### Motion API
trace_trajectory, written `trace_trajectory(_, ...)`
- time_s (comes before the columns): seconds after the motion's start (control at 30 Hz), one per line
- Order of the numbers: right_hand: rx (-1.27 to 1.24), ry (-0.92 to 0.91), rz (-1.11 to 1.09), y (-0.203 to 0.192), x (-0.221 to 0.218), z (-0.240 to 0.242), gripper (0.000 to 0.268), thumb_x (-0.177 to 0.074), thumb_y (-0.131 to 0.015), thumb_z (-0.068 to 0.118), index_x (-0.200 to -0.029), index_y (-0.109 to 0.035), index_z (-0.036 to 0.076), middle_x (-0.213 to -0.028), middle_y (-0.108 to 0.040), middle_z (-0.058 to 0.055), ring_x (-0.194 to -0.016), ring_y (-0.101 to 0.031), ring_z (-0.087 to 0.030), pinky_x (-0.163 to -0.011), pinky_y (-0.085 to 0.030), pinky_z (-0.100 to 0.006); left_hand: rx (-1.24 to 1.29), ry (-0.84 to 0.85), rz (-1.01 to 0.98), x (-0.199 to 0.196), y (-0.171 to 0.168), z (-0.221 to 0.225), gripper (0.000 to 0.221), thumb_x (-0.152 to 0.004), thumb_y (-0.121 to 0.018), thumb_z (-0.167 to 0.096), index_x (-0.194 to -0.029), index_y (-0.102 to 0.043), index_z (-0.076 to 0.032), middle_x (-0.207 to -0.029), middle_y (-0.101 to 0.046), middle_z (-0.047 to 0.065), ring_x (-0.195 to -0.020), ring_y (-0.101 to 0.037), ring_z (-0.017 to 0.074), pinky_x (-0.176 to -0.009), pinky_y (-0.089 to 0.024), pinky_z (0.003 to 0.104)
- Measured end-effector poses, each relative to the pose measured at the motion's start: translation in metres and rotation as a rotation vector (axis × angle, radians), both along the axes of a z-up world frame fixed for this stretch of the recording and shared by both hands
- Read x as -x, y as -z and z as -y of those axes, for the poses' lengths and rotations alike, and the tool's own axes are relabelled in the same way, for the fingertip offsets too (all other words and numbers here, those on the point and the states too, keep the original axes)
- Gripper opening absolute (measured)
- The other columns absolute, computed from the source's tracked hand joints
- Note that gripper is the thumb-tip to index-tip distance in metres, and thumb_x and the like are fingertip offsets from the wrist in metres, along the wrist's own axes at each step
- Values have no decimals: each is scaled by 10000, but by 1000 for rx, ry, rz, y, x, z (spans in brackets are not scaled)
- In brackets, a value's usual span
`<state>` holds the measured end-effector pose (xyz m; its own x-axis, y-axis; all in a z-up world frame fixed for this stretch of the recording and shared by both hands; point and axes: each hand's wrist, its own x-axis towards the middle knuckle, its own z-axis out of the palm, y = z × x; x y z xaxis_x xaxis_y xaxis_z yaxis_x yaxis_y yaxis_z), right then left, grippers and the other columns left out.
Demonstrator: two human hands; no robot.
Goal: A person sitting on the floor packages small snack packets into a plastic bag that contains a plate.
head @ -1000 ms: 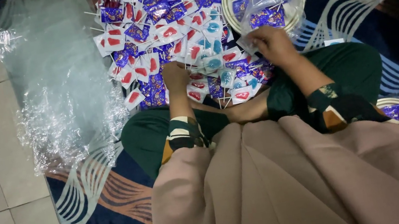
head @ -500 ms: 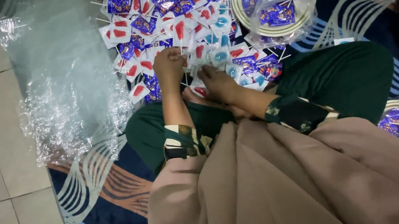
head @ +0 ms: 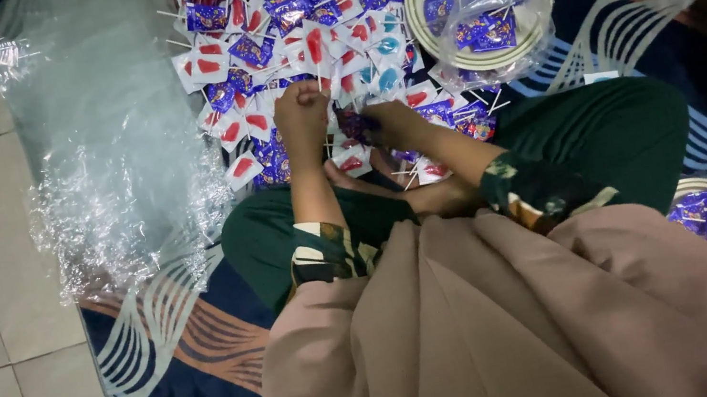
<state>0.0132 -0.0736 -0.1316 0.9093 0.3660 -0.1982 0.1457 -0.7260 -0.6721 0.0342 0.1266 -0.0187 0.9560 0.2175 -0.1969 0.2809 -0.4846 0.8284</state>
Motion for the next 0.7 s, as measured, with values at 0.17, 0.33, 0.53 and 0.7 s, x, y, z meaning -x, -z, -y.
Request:
trace_trajectory(0.17, -283, 0, -26, -87, 17, 16, 363, -849, -819, 309, -1156, -694, 160, -1047, -731, -165, -1065, -675, -439, -893, -517, -540, 107, 17, 35, -3, 3, -1, 160, -760, -832, -257, -897, -764, -210, -779, -769, -23, -768, -737, 215, -881, -520, 325)
trace_trajectory(0.33, -510, 173, -98, -147, 37, 79, 363, -875, -823, 145, -1220, -709, 148, -1042, -754, -64, -992, -678, -212, -900, -532, -402, 196, 94, 106, 1, 6, 3, 241, -752, -849, -264, -952, -764, -162, -812, -758, 44, -793, -719, 240, -797, -546, 361)
trace_trajectory(0.53, -468, 755, 46, -122, 42, 192, 480, -877, -846, 85, -1239, -540, 162, -893, -676, -122, -759, -678, -233, -611, -548, -331, 208, 97, 82, 2, 15, 15, 226, -761, -865, -226, -942, -749, -159, -796, -745, 36, -777, -718, 230, -791, -555, 361)
trace_trajectory(0.7, 64, 916, 75, -72, 12, 223, 240, -768, -888, 359, -927, -760, 232, -958, -750, -67, -949, -730, -329, -818, -567, -416, 231, 171, 139, 5, 6, 20, 175, -791, -849, -169, -927, -754, -110, -785, -744, 79, -742, -718, 248, -717, -557, 352)
